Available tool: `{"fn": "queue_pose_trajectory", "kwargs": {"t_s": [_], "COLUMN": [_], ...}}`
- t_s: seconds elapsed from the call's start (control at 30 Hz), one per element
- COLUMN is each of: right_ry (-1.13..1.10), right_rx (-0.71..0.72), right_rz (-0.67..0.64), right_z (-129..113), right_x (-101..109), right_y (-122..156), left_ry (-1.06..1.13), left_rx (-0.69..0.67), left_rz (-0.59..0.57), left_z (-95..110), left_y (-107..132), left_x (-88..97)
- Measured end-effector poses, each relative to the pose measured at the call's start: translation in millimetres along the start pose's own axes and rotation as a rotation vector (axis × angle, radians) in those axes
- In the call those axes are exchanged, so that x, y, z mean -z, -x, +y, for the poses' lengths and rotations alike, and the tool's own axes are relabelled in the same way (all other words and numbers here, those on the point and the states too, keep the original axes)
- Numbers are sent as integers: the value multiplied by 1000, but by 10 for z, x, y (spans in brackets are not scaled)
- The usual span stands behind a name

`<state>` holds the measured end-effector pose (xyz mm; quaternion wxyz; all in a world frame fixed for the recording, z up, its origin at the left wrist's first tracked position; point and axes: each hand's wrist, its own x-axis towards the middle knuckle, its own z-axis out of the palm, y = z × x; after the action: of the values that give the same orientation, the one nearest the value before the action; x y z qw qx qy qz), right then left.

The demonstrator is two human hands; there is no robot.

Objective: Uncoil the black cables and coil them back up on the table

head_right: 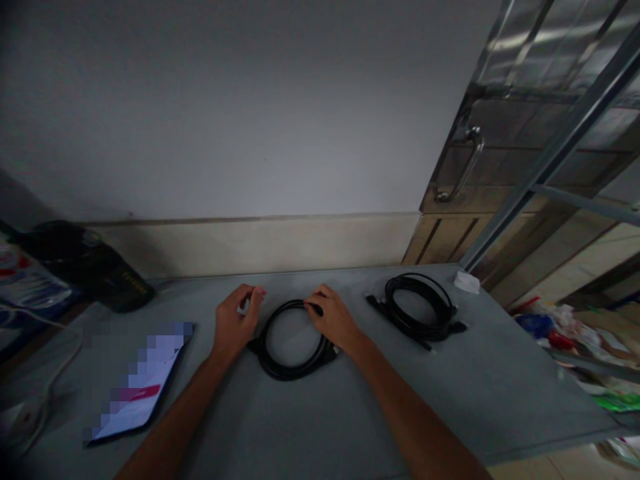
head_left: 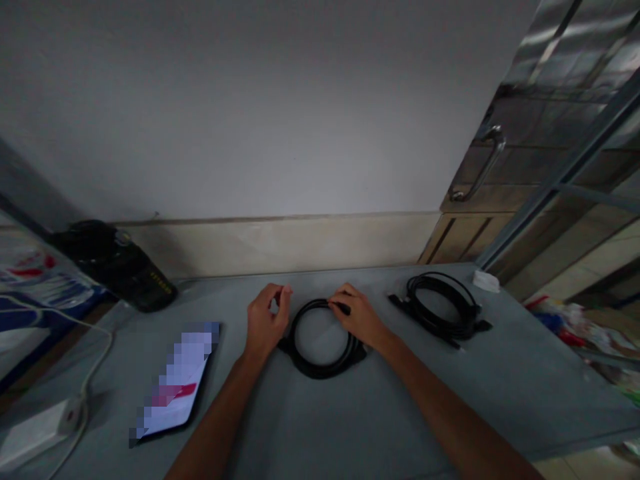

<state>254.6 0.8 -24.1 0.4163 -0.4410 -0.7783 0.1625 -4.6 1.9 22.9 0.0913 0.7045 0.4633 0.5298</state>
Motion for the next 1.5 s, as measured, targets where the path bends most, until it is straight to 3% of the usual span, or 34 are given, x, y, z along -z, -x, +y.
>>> {"fn": "queue_pose_trajectory", "kwargs": {"t_s": [0.37,0.77,1.07,1.2,1.33,1.4,1.5], "right_ry": [12,-30,51,154,401,584,787], "right_rx": [-36,0,-29,-52,-120,-169,-218], "right_rz": [79,206,339,468,552,528,366], "right_z": [-87,-144,-78,-57,56,177,402], "right_x": [16,54,149,410,879,1107,1341], "right_y": [-67,-80,-101,-111,107,337,749], "left_ry": [-119,-137,-97,-85,-77,-76,-71], "left_rx": [-194,-171,-198,-185,-163,-163,-184], "left_rz": [45,17,77,100,123,128,143], "left_z": [3,-24,-65,-68,-67,-70,-76], "left_y": [-51,-43,-13,14,35,39,37], "left_x": [90,81,108,146,182,185,176]}}
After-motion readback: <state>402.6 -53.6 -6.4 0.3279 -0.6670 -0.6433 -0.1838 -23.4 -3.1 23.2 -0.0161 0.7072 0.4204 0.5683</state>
